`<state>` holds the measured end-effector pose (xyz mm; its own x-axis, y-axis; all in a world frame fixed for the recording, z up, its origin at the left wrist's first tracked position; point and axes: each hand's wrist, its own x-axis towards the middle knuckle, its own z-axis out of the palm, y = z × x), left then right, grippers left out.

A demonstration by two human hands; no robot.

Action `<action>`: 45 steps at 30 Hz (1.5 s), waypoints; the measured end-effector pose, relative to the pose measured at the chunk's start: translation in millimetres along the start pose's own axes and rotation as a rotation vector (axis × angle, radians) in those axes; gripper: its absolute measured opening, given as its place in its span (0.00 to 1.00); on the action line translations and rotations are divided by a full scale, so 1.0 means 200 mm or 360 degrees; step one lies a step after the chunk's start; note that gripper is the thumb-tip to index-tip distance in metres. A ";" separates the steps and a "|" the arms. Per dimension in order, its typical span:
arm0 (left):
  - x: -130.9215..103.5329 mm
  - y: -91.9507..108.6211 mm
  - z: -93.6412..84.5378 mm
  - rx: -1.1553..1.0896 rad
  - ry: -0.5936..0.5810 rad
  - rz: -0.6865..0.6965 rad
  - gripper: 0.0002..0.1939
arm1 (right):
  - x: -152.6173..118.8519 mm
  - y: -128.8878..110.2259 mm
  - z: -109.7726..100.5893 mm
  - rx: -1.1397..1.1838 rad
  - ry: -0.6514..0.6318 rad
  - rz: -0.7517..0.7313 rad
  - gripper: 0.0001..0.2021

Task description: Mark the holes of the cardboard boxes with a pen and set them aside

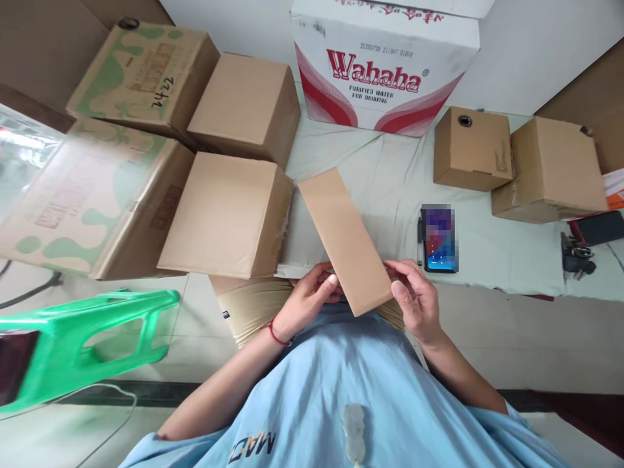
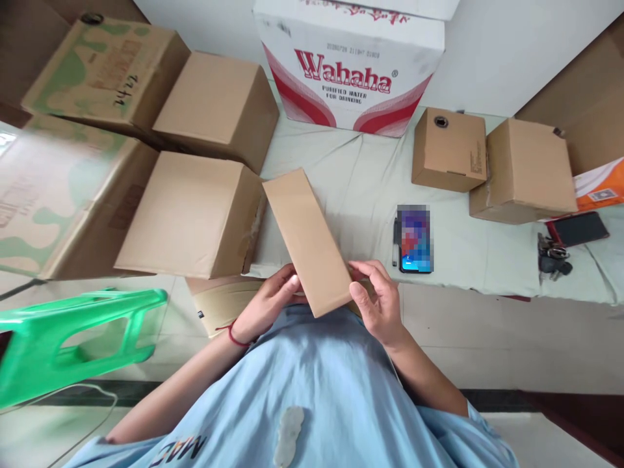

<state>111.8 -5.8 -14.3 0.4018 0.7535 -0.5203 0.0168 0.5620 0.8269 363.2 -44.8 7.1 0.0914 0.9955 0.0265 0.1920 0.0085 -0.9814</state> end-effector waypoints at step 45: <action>-0.04 0.00 0.03 -0.0580 -0.0043 0.0133 0.34 | 0.02 -0.10 0.08 -0.0331 -0.0251 -0.0102 0.26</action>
<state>113.5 -14.7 -9.1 0.4120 0.7955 -0.4445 -0.3422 0.5871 0.7336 344.8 -39.6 24.7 -0.0775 0.9961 0.0416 0.3909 0.0688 -0.9179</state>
